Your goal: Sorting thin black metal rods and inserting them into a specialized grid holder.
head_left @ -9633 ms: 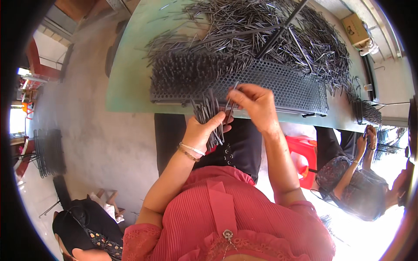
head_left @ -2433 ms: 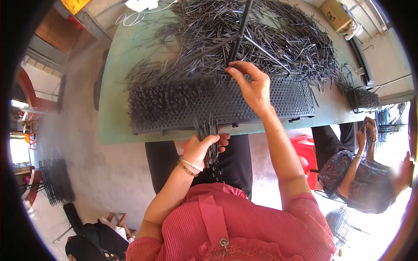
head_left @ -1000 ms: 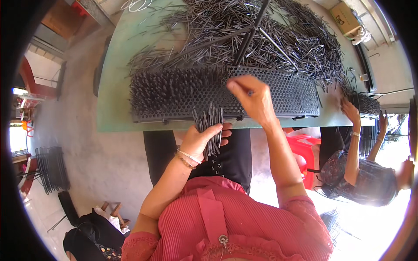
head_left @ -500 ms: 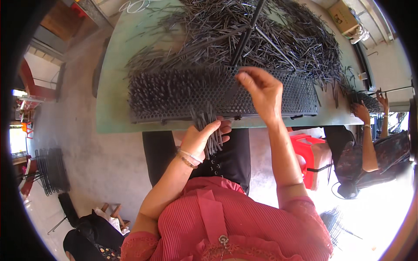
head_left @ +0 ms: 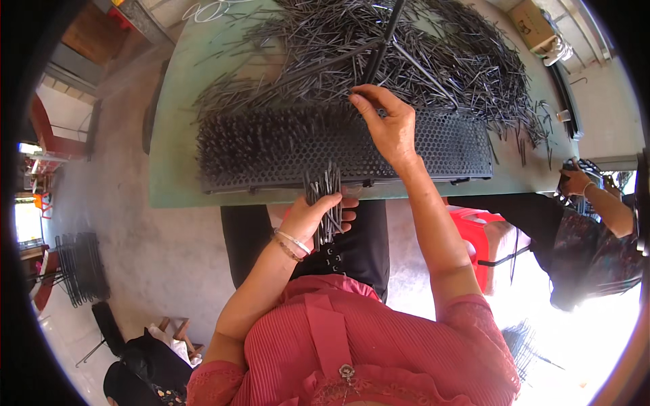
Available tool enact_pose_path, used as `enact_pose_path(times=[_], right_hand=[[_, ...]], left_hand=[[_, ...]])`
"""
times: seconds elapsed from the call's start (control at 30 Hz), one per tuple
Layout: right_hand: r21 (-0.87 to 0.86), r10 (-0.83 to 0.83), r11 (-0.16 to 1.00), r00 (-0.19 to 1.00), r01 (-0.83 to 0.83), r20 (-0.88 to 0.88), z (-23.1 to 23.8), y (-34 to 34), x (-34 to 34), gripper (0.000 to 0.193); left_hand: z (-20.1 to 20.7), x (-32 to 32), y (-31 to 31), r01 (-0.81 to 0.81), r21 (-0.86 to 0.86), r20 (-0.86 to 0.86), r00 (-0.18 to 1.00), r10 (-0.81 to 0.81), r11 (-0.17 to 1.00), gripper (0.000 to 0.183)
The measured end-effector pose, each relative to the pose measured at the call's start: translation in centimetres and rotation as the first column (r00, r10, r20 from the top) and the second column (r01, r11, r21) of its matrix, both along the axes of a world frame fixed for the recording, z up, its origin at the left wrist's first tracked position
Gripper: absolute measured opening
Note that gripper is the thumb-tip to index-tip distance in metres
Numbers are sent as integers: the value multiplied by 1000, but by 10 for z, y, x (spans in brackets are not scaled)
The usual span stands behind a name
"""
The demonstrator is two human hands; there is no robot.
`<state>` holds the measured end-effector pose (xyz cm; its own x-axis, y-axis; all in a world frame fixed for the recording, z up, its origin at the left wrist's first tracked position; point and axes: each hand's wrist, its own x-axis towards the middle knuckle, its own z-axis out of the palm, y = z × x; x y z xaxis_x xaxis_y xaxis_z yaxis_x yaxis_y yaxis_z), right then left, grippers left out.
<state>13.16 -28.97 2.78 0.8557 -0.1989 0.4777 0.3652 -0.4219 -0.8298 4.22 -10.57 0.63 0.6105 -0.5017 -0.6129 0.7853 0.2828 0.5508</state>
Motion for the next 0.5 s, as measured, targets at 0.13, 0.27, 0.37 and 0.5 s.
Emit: enact_pose_path(times=[0.13,0.27,0.37,0.5], right_hand=[[-129,80,989,993,-68,87,4,0,-1,15],[-148,136,983,977,-112,163,-11,6,1,15],[-230,84,973,965,-26,248,-11,3,-1,15],[-268,94,963,959,-20,266,-18,7,-5,17]], left_hand=[[1,1,-1,58,34,-17,998,-57,998,30],[-6,-4,3,16,27,17,1000,-16,1000,26],[-4,-4,3,6,94,24,1000,-8,996,21],[-6,-5,6,-13,105,22,1000,11,994,19]])
